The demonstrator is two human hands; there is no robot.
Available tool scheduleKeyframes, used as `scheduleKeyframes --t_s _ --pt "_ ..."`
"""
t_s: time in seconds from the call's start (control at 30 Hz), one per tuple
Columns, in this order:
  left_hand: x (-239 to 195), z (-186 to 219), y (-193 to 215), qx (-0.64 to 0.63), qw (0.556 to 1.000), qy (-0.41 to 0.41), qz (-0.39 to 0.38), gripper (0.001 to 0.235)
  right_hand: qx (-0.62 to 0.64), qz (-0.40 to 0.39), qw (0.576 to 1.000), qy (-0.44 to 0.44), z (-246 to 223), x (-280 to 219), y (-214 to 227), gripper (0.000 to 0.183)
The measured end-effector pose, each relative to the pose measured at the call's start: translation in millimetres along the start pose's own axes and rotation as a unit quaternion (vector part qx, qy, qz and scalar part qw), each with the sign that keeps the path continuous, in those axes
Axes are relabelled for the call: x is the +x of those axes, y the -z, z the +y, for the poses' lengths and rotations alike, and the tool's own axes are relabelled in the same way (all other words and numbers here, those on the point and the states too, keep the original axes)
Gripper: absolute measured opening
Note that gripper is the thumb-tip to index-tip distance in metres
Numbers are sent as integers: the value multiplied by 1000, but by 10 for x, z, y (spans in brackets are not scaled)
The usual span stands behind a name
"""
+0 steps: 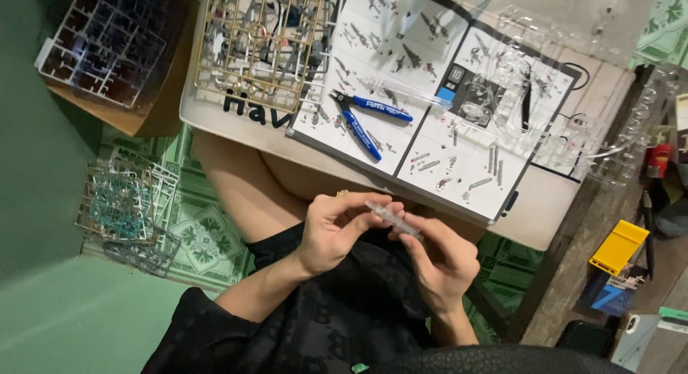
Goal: The person assembles small transparent plastic parts by hand, snapping them together in sequence while referencing an instruction manual. They handle multiple small components and align them to form a longer assembled piece.
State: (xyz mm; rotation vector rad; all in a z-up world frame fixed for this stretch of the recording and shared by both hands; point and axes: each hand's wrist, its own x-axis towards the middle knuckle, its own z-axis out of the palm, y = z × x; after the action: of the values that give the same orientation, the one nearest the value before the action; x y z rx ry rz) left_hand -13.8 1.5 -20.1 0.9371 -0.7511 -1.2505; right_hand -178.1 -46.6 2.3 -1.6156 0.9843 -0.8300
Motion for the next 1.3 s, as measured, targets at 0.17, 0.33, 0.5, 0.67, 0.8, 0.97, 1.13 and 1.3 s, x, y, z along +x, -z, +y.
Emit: scheduleKeyframes --t_s 0.17,0.33,0.5,0.67,0.8,0.97,1.13,1.3 --pt "-27 42 40 20 996 -55 -60 21 -99 6 992 77 -53 -79 109 25" --pt "15 310 36 48 992 -59 -97 19 -218 29 961 165 -96 -124 210 22" --pt "87 556 39 241 945 -158 -157 27 -177 -45 965 186 -349 16 308 25" --pt "113 595 39 233 939 -186 -171 27 -85 -65 981 162 -365 76 346 31" --pt "66 557 -3 223 938 -211 -164 29 -51 -85 983 156 -376 60 329 29" --pt "30 562 -23 229 937 -214 -156 29 -67 -72 977 187 -428 72 299 21" --pt "31 574 -39 226 939 -204 -157 29 -45 -91 975 199 -389 75 315 18" --pt "37 603 -62 223 936 -209 -174 25 -69 -81 974 202 -295 20 343 26"
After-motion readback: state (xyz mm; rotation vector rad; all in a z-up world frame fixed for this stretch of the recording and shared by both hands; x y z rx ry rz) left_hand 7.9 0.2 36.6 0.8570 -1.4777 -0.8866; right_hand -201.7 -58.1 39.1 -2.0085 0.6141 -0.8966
